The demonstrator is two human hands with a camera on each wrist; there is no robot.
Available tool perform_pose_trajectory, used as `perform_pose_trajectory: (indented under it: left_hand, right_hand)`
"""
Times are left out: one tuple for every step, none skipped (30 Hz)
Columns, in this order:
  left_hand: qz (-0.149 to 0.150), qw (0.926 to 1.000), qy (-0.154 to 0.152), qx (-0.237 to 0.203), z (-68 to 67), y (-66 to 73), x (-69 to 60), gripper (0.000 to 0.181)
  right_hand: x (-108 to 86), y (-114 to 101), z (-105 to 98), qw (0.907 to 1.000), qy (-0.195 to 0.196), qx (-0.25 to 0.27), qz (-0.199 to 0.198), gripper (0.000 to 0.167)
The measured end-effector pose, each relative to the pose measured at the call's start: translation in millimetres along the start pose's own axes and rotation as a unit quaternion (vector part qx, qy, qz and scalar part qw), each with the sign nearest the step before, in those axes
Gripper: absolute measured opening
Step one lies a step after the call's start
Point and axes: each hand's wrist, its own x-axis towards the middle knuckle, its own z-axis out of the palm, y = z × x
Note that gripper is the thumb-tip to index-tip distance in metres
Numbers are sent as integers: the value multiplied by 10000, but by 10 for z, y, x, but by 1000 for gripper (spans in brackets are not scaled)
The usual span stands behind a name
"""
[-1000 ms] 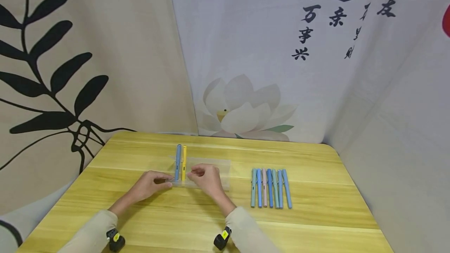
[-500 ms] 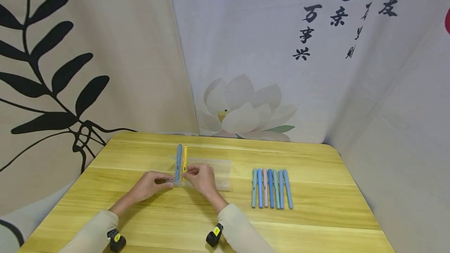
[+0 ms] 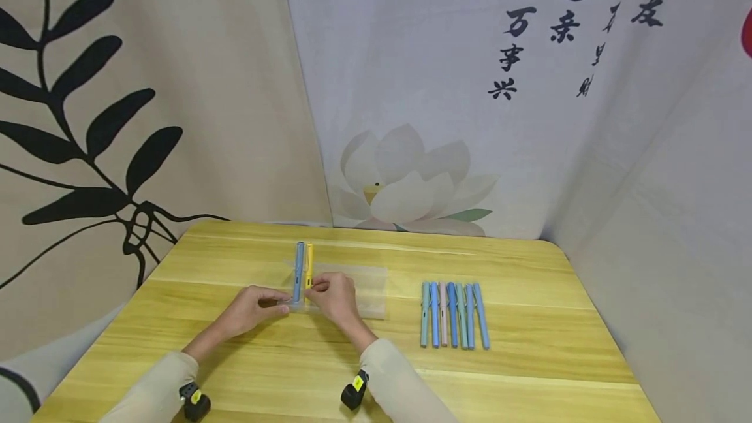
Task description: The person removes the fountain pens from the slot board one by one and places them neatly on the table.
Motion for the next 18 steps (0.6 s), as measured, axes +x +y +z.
perform_pose_trajectory:
  left_hand:
    - [10,10000,11,1,1,4,1,29]
    - [19,10000,24,16,0,8,1,29]
    - [12,10000,32,19,-1,15,1,28]
    - [14,10000,45,31,-1,17,2,28]
    - [9,10000,47,47,-2,21,2,28]
    - [1,10000,44,56,-4,26,0,28]
    - [-8,10000,41,62,-5,28,0,28]
    - [-27,10000,36,62,-7,31,-1,28]
    - [-60,10000,22,49,-8,30,0,28]
    - [-73,10000,11,38,-10,28,1,28]
    - [-93,10000,-9,18,-12,29,1,28]
    - [-110,9999,-25,4,-14,25,1,29]
    - [-117,9999,-37,-24,-15,22,3,29]
    - [-125,9999,-45,-52,-16,19,5,29]
    - [-127,9999,-56,-69,-16,13,7,29]
    - [-119,9999,-61,-74,-17,11,8,29]
    - [-121,9999,-64,-79,-16,7,9,29]
    - [-115,9999,-65,-75,-16,4,10,29]
  right_hand:
    - [1,-5,-1,10000,-12,-7,19,19]
    - [2,-10,-2,10000,-22,2,38,19]
    - [3,-16,-4,10000,-29,4,52,19]
    - [2,-22,-6,10000,-34,6,66,18]
    - [3,-28,-8,10000,-34,12,76,17]
    - [3,-33,-10,10000,-36,19,77,17]
    - [3,-37,-11,10000,-39,18,76,16]
    - [3,-40,-11,10000,-38,17,76,16]
    - [4,-44,-11,10000,-38,10,70,16]
    - [4,-46,-11,10000,-38,7,64,15]
    - [5,-48,-9,10000,-41,1,56,15]
    - [5,-49,-9,10000,-48,-4,48,16]
    - [7,-49,-9,10000,-53,1,30,16]
    - [8,-48,-9,10000,-55,7,16,16]
    - [10,-45,-8,10000,-56,19,-10,16]
    - [13,-41,-9,10000,-56,32,-28,17]
    - [17,-37,-9,10000,-52,57,-52,17]
    - [22,-36,-10,9999,-46,91,-82,17]
